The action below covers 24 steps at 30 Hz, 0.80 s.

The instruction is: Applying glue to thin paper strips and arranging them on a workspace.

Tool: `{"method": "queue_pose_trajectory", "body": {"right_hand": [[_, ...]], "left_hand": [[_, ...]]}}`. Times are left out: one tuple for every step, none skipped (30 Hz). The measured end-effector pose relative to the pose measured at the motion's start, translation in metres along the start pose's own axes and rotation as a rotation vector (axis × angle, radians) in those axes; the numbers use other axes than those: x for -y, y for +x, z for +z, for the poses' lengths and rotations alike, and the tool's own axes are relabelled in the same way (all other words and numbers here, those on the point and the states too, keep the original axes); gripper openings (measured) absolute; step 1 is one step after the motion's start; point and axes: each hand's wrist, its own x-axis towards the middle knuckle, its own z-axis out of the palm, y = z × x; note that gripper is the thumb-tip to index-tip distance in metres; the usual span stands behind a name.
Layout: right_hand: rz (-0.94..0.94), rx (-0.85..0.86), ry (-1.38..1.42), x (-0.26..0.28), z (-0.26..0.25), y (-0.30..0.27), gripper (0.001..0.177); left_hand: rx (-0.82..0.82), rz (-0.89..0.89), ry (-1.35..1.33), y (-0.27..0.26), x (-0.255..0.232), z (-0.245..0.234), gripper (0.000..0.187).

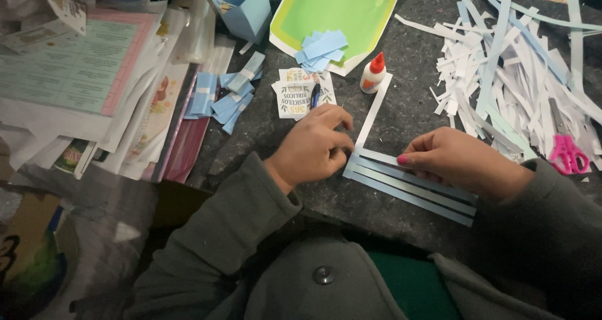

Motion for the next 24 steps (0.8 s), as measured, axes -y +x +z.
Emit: {"method": "queue_pose_trajectory", "body": {"right_hand": [[-0.005, 0.002, 0.010, 0.0003, 0.0001, -0.0003, 0.033], [-0.005, 0.002, 0.011, 0.0004, 0.0001, 0.0004, 0.033], [-0.002, 0.000, -0.005, 0.0005, 0.0000, 0.0008, 0.033], [0.001, -0.002, -0.020, 0.0005, -0.0002, 0.0013, 0.033], [0.001, -0.002, -0.019, -0.0004, -0.0001, 0.0026, 0.033], [0.004, 0.001, -0.005, -0.0013, 0.0000, 0.0039, 0.033], [0.005, 0.004, 0.009, -0.0020, -0.0001, 0.0051, 0.033], [0.006, 0.003, 0.009, -0.0009, 0.0001, 0.0038, 0.033], [0.007, 0.002, 0.015, 0.0002, 0.0003, 0.0026, 0.033], [0.008, 0.000, 0.021, 0.0013, 0.0005, 0.0014, 0.032], [0.009, 0.000, 0.022, 0.0020, 0.0002, 0.0011, 0.032], [0.003, 0.002, -0.003, 0.0027, -0.0002, 0.0007, 0.031], [-0.004, 0.004, -0.027, 0.0034, -0.0005, 0.0005, 0.031], [-0.004, 0.004, -0.026, 0.0023, -0.0001, 0.0012, 0.031], [-0.014, 0.002, -0.018, 0.0011, 0.0004, 0.0019, 0.031], [-0.024, 0.000, -0.010, 0.0000, 0.0010, 0.0026, 0.032], [-0.025, 0.000, -0.009, 0.0006, 0.0008, 0.0020, 0.032], [-0.023, 0.003, 0.000, 0.0011, 0.0007, 0.0014, 0.032], [-0.021, 0.007, 0.009, 0.0014, 0.0008, 0.0009, 0.031], [-0.022, 0.006, 0.009, 0.0018, 0.0010, 0.0002, 0.031], [-0.022, 0.005, 0.005, 0.0024, 0.0010, -0.0004, 0.032], [-0.023, 0.003, 0.001, 0.0030, 0.0010, -0.0010, 0.033], [-0.022, 0.003, 0.001, 0.0041, 0.0009, -0.0014, 0.033], [-0.022, -0.002, -0.027, 0.0051, 0.0008, -0.0018, 0.033]], "left_hand": [[0.007, 0.000, 0.005, -0.0003, -0.0005, 0.0000, 0.010], [0.007, 0.001, 0.005, 0.0001, -0.0009, 0.0001, 0.010], [0.030, -0.005, 0.007, 0.0005, -0.0014, 0.0000, 0.010], [0.052, -0.011, 0.009, 0.0010, -0.0019, 0.0000, 0.010], [0.053, -0.010, 0.008, 0.0008, -0.0011, 0.0012, 0.010], [0.059, -0.012, 0.014, 0.0005, -0.0004, 0.0023, 0.010], [0.065, -0.013, 0.020, 0.0003, 0.0004, 0.0033, 0.010], [0.065, -0.012, 0.020, 0.0007, 0.0001, 0.0032, 0.010], [0.076, -0.020, 0.028, 0.0010, -0.0002, 0.0031, 0.010], [0.088, -0.028, 0.037, 0.0013, -0.0006, 0.0030, 0.010], [0.088, -0.027, 0.036, 0.0015, -0.0011, 0.0025, 0.010], [0.096, -0.036, 0.035, 0.0017, -0.0016, 0.0019, 0.010], [0.103, -0.045, 0.034, 0.0019, -0.0019, 0.0013, 0.010], [0.103, -0.044, 0.034, 0.0018, -0.0017, 0.0018, 0.010], [0.091, -0.036, 0.035, 0.0015, -0.0015, 0.0023, 0.010], [0.079, -0.027, 0.036, 0.0012, -0.0014, 0.0027, 0.010], [0.079, -0.026, 0.037, 0.0012, -0.0012, 0.0029, 0.010], [0.079, -0.028, 0.040, 0.0013, -0.0011, 0.0032, 0.010], [0.079, -0.029, 0.044, 0.0011, -0.0011, 0.0037, 0.011], [0.080, -0.028, 0.045, 0.0012, -0.0014, 0.0034, 0.011], [0.085, -0.033, 0.038, 0.0014, -0.0017, 0.0031, 0.011], [0.091, -0.037, 0.032, 0.0016, -0.0020, 0.0027, 0.011], [0.091, -0.037, 0.032, 0.0022, -0.0022, 0.0024, 0.011], [0.090, -0.031, 0.036, 0.0027, -0.0025, 0.0022, 0.011]]}}
